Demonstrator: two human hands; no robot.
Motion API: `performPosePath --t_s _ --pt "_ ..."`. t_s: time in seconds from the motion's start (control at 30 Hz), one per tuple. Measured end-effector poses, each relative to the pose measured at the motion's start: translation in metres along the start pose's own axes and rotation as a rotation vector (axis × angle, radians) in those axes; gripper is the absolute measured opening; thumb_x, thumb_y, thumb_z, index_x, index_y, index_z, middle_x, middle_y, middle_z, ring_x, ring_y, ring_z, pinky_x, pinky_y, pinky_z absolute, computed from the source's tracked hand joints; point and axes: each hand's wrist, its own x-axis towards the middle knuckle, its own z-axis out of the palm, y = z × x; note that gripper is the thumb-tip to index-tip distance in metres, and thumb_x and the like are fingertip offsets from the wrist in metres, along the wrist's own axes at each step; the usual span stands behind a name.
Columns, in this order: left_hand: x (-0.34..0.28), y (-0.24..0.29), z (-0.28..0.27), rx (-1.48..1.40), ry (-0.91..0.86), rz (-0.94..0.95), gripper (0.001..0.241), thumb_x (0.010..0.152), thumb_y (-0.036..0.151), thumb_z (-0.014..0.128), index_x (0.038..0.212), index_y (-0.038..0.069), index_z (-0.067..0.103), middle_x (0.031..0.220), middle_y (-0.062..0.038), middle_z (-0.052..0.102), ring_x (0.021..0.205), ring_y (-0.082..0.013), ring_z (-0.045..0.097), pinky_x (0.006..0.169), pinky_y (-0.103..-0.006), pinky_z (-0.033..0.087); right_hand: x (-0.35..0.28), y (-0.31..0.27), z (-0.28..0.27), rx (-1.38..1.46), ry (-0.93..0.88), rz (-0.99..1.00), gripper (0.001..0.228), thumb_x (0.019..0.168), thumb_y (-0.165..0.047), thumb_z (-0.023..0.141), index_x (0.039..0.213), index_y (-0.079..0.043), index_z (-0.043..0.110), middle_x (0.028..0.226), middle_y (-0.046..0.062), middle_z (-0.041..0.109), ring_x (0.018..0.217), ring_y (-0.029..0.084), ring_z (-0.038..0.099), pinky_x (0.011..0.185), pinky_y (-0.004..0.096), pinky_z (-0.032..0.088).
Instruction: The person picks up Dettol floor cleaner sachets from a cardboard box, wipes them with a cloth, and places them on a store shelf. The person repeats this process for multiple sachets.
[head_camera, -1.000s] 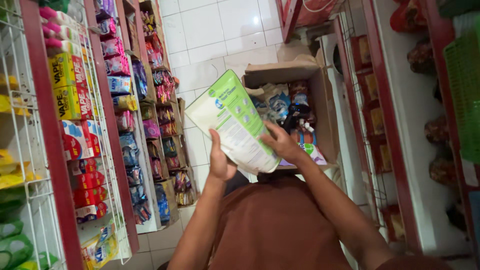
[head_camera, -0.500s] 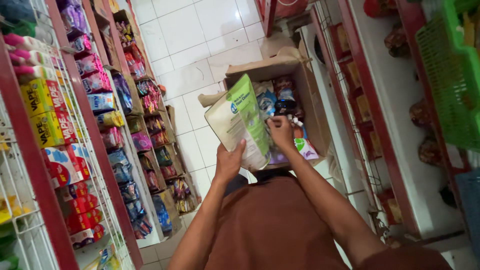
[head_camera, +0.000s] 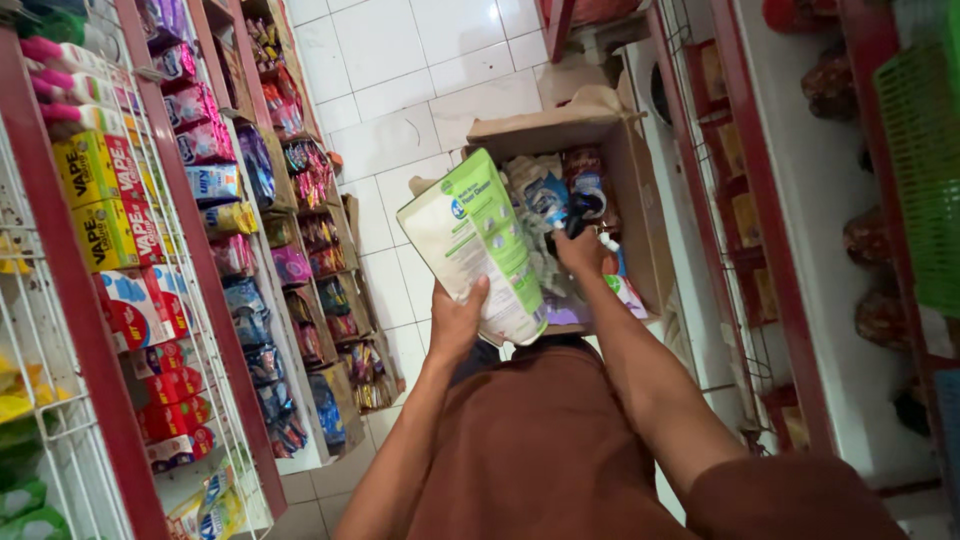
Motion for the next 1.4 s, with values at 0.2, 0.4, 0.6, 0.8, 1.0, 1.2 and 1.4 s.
performPosePath --t_s 0.2,0.4,0.6,0.8,1.0,1.2,1.4 --pt "0.006 -0.012 -0.005 -0.165 0.107 -0.087 0.053 0.09 0.017 0.079 0.131 -0.008 0.058 0.124 -0.021 0.07 0.109 -0.026 0.068 0.097 -0.0376 0.054 -0.008 0.01 -0.049 0.517 -0.147 0.078 0.034 0.1 -0.027 0.063 0.101 0.006 0.068 0.085 0.019 0.067 0.079 0.037 0.064 0.072 0.048 0.051" --pt "0.015 -0.008 -0.014 -0.48 0.133 -0.074 0.053 0.09 0.014 0.077 0.132 -0.007 0.052 0.127 -0.019 0.067 0.112 -0.0265 0.068 0.1 -0.0402 0.056 -0.08 -0.009 -0.119 0.571 -0.342 -0.304 0.035 0.092 -0.015 0.07 0.122 0.001 0.059 0.094 0.008 0.071 0.081 0.02 0.068 0.073 0.034 0.056" --pt "0.025 -0.001 -0.02 -0.645 0.144 -0.019 0.049 0.094 0.012 0.073 0.135 -0.007 0.053 0.129 -0.016 0.066 0.113 -0.0263 0.067 0.1 -0.0406 0.054 -0.128 -0.055 -0.134 0.484 -0.481 -0.457 0.061 0.077 -0.015 0.085 0.128 -0.001 0.054 0.108 0.005 0.071 0.094 0.012 0.067 0.084 0.03 0.055" --pt "0.027 0.0 -0.026 -0.662 0.258 0.088 0.045 0.096 0.013 0.073 0.133 -0.007 0.056 0.128 -0.014 0.067 0.113 -0.0232 0.066 0.101 -0.0379 0.054 -0.144 -0.071 -0.15 0.183 -0.682 -0.308 0.034 0.077 -0.018 0.087 0.107 -0.005 0.076 0.093 0.005 0.078 0.083 0.013 0.068 0.079 0.034 0.056" --pt "0.028 0.001 -0.026 -0.615 0.28 0.166 0.043 0.096 0.012 0.074 0.132 -0.007 0.058 0.128 -0.014 0.068 0.113 -0.021 0.066 0.099 -0.0357 0.053 -0.148 -0.088 -0.161 0.119 -0.719 -0.411 0.034 0.077 -0.019 0.087 0.107 -0.005 0.077 0.094 0.004 0.081 0.083 0.011 0.07 0.08 0.032 0.057" --pt "0.021 -0.004 -0.024 -0.481 0.31 0.103 0.044 0.094 0.014 0.076 0.129 -0.007 0.059 0.122 -0.014 0.07 0.108 -0.0212 0.067 0.094 -0.036 0.054 -0.129 -0.069 -0.137 0.199 -0.666 -0.246 0.045 0.078 -0.021 0.083 0.117 -0.005 0.067 0.089 0.005 0.074 0.073 0.016 0.068 0.07 0.038 0.057" --pt "0.003 -0.014 -0.023 -0.335 0.301 0.056 0.045 0.093 0.016 0.076 0.128 -0.008 0.061 0.119 -0.015 0.071 0.105 -0.0213 0.067 0.094 -0.035 0.054 -0.095 -0.02 -0.086 -0.114 -0.332 -0.494 0.061 0.087 -0.035 0.083 0.133 -0.001 0.061 0.113 0.021 0.069 0.103 0.033 0.068 0.09 0.043 0.054"
